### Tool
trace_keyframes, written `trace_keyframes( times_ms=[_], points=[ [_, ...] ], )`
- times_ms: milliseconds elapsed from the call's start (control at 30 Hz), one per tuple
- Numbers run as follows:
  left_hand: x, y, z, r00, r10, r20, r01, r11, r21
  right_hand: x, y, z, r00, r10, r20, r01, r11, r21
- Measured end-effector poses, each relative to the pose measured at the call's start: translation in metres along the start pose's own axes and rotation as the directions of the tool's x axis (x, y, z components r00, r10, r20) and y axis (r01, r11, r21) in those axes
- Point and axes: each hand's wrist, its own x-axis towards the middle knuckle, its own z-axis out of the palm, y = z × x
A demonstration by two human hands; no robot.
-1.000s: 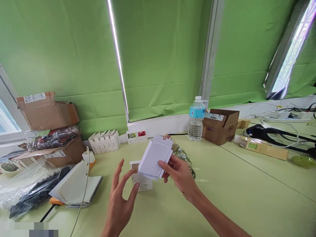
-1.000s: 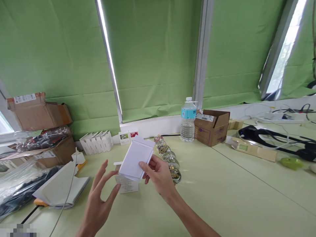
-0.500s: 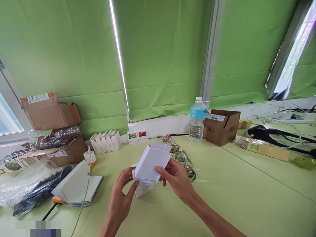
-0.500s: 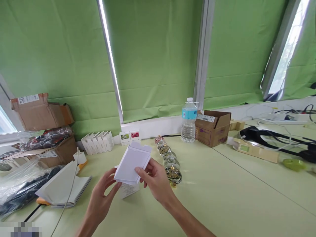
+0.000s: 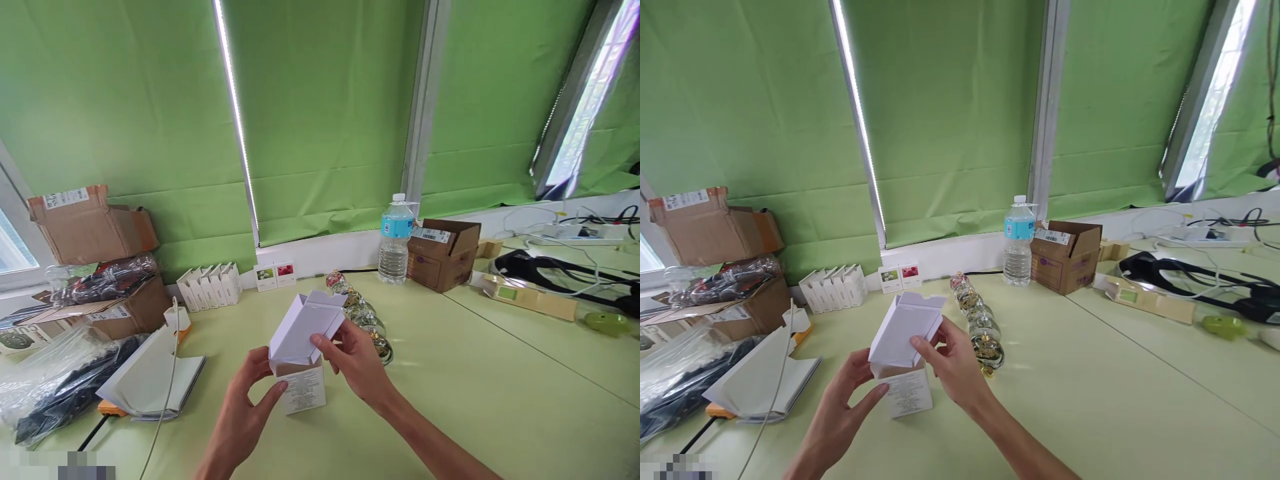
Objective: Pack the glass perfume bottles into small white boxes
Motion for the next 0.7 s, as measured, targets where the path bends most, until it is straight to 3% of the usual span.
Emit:
trace_keyframes(
  times_ms=[267,467,700],
  points=[
    [0.0003,-0.0079,-0.0001,0.999,0.035,-0.036,-0.035,0.999,0.001,0.001,-0.0058,-0.0067,0.995,-0.054,0.082,0.071,0.973,-0.221],
    [0.0007,-0.0055,-0.0012,1.0,0.026,-0.001,-0.026,0.999,0.033,-0.0017,-0.0084,-0.0045,0.986,-0.121,0.119,0.148,0.955,-0.257],
    [0.0007,-0.0082,0.0004,0.999,0.029,-0.026,-0.028,0.999,0.035,-0.0036,-0.0084,-0.0044,0.972,-0.236,-0.002,0.227,0.94,-0.256]
  ],
)
